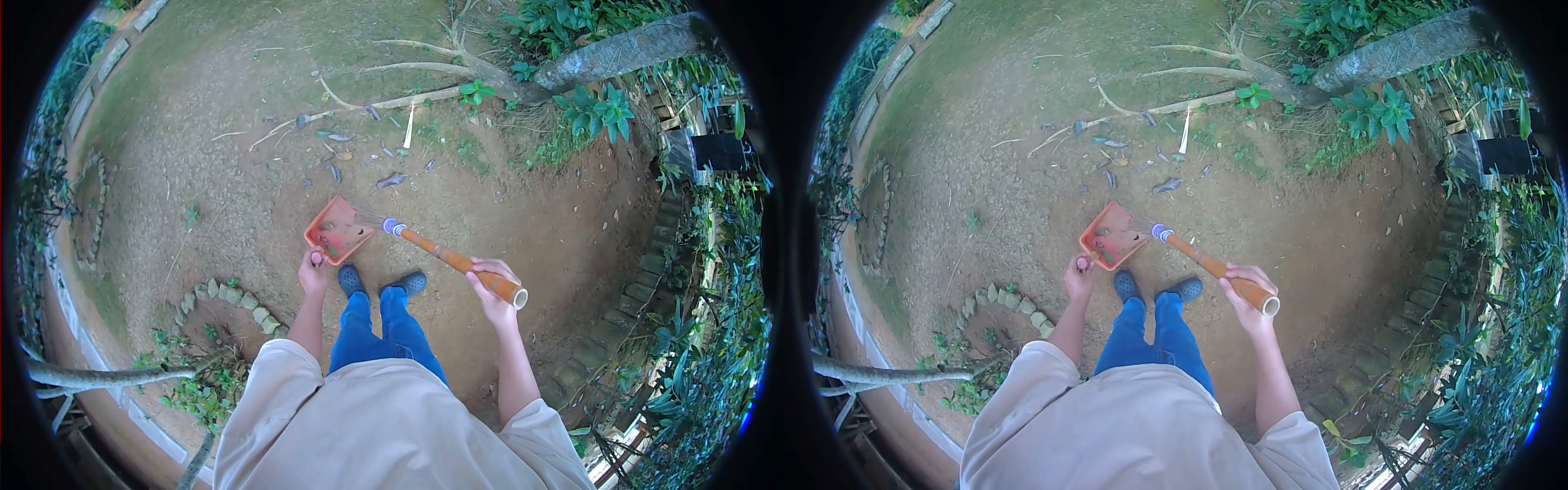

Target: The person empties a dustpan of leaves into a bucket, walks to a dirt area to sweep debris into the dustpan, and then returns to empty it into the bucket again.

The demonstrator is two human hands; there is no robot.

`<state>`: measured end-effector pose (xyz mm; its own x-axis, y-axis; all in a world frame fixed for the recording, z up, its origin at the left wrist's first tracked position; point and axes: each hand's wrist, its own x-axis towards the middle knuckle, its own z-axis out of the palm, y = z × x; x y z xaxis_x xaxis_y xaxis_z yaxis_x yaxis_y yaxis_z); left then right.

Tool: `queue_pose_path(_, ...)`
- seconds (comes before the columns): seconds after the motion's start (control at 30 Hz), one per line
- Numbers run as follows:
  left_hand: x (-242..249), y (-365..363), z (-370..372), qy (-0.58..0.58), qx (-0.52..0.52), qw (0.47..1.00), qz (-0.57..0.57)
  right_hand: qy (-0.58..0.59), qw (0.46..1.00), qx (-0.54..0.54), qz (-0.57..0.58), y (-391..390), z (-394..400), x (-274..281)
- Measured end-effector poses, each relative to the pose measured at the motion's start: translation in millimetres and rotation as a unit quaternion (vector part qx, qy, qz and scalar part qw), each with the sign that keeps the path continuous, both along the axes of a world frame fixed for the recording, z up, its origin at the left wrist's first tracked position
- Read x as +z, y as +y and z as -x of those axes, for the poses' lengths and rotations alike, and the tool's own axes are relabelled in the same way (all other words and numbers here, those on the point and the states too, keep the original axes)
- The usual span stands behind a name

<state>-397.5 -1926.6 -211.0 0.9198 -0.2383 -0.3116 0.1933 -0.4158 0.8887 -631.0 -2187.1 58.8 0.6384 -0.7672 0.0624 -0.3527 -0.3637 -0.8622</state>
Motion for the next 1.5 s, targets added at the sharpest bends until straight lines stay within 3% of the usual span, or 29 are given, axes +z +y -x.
queue_pose_path(0.2,23,-8,4,-0.010,-0.017,0.997,-0.070,-0.013,0.998,-0.031,0.044,3,9,12)
queue_pose_path(0.3,26,-15,5,-0.012,-0.017,0.999,-0.029,-0.009,0.996,-0.051,0.066,-1,11,12)
queue_pose_path(0.6,5,-41,0,-0.028,-0.035,0.998,-0.045,-0.013,0.989,-0.078,0.124,-28,-3,-2)
queue_pose_path(0.7,-9,-55,-5,-0.011,-0.043,0.999,-0.017,-0.025,0.988,-0.065,0.138,-37,-14,-13)
queue_pose_path(0.97,4,-75,-1,-0.003,-0.079,0.987,-0.141,0.010,0.994,0.020,0.107,-49,-30,-56)
queue_pose_path(1.17,-8,-58,3,-0.003,-0.077,0.988,-0.131,0.014,1.000,0.008,0.019,-37,-6,-28)
queue_pose_path(1.5,-4,-38,12,-0.022,-0.073,0.993,-0.093,0.006,0.998,-0.041,0.053,-17,14,18)
